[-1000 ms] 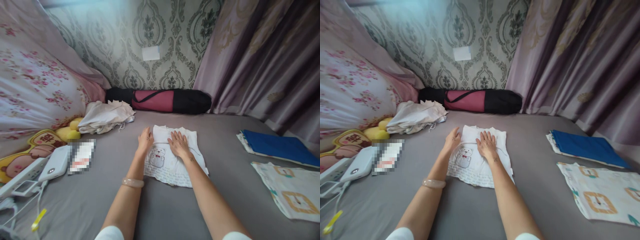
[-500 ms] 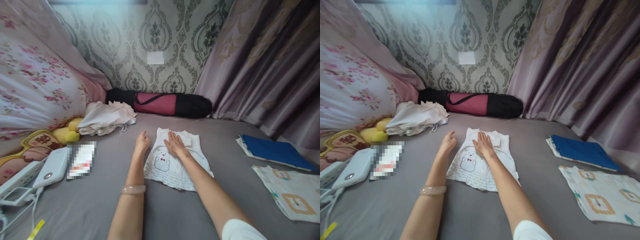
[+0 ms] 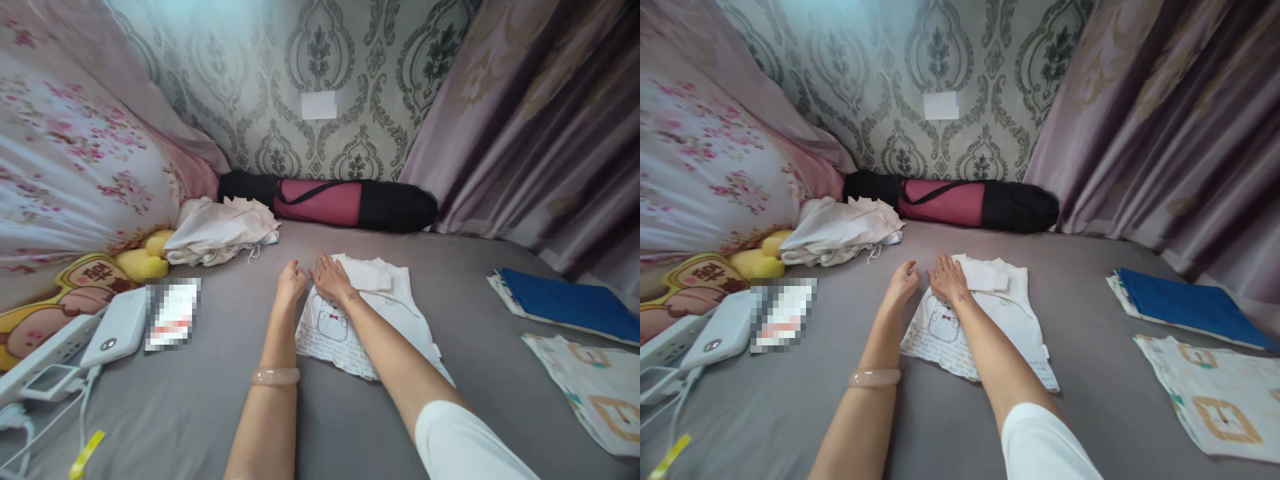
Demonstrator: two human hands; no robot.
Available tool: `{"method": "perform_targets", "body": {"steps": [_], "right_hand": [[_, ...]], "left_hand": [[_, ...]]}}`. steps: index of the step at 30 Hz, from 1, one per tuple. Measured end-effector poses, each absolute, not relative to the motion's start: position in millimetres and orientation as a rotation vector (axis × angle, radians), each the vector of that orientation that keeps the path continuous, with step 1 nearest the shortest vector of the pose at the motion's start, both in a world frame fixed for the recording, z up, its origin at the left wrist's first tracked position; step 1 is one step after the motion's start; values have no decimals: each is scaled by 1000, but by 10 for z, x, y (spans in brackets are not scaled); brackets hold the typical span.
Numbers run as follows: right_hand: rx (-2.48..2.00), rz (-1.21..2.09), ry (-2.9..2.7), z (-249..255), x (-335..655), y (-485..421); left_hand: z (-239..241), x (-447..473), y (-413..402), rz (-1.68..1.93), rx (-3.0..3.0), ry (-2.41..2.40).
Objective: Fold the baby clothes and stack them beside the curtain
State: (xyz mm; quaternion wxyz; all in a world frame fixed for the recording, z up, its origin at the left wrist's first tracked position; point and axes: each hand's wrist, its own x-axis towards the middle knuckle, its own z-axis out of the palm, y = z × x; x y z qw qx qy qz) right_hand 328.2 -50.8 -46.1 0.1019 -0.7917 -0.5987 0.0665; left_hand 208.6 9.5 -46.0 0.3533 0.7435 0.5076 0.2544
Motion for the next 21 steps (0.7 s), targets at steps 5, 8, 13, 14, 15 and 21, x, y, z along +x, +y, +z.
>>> {"method": "perform_targets", "body": {"steps": [5, 8, 13, 14, 15, 21], "right_hand": [[-2335, 245, -1758, -542, 3277, -473], [-2311, 260, -1753, -503, 3288, -485], [-2190, 266, -1657, -327, 3407, -618], [-2194, 207, -1623, -298, 3447, -683], [-2215, 147, -1597, -279, 3488, -761], [-2400, 111, -1624, -367, 3635, -1172]], "left_hand": [[-442, 2085, 88, 630, 1931, 1325], [-371, 2132, 38, 640, 1955, 1309], [-237, 2287, -121, 777, 2014, 1159], [-222, 2331, -154, 797, 2020, 1120], [-212, 2380, -185, 809, 2034, 1085], [-298, 2746, -250, 580, 2407, 1015]]}}
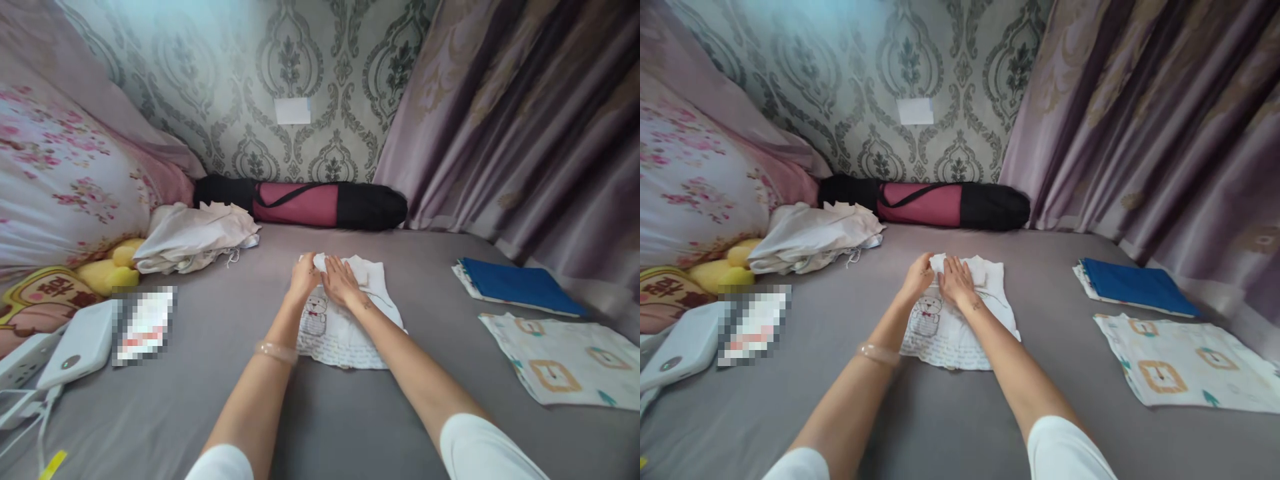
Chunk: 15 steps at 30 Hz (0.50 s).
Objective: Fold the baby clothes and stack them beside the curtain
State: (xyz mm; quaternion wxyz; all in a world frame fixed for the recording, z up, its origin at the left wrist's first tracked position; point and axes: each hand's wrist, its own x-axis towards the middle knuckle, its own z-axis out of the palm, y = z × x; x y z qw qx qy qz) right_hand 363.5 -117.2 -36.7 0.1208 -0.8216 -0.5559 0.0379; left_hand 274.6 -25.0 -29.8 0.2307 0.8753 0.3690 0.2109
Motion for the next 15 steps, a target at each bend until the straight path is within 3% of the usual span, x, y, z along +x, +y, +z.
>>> {"method": "perform_targets", "body": {"steps": [15], "right_hand": [[-2447, 210, -1631, -434, 3750, -1331]], "left_hand": [[-657, 2800, -119, 234, 2689, 1047]]}}
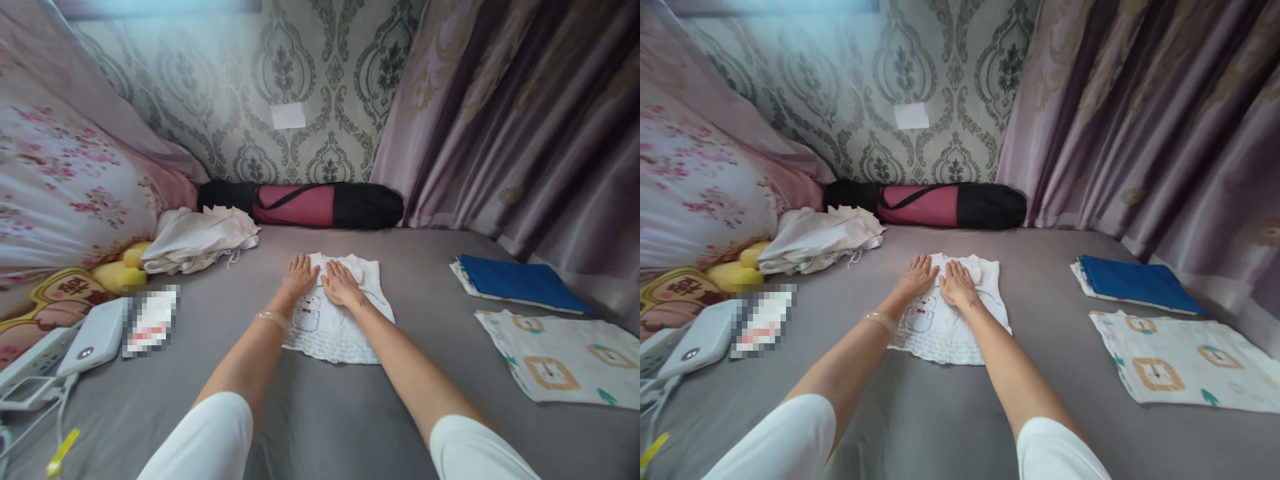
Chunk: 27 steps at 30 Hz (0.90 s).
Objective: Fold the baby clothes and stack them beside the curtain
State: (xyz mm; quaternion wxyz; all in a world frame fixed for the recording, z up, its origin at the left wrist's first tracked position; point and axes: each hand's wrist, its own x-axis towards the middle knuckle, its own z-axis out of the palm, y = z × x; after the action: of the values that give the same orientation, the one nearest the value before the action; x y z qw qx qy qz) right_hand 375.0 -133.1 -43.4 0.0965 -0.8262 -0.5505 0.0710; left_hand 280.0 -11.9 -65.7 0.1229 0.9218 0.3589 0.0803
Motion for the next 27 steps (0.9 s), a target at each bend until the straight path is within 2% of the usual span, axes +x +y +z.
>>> {"method": "perform_targets", "body": {"steps": [12, 17, 22, 27], "right_hand": [[-2511, 192, -1573, -477, 3994, -1584], [-2587, -5, -1425, -506, 4042, -1634], [-2592, 186, -1394, -488, 4084, -1675], [-2598, 356, -1375, -389, 4161, -1643]], "left_hand": [[-642, 2789, -129, 219, 2666, 1062], [-627, 2749, -187, 519, 2793, 1008], [-628, 2770, -170, 224, 2723, 1000], [-607, 2813, -42, 112, 2728, 1009]]}}
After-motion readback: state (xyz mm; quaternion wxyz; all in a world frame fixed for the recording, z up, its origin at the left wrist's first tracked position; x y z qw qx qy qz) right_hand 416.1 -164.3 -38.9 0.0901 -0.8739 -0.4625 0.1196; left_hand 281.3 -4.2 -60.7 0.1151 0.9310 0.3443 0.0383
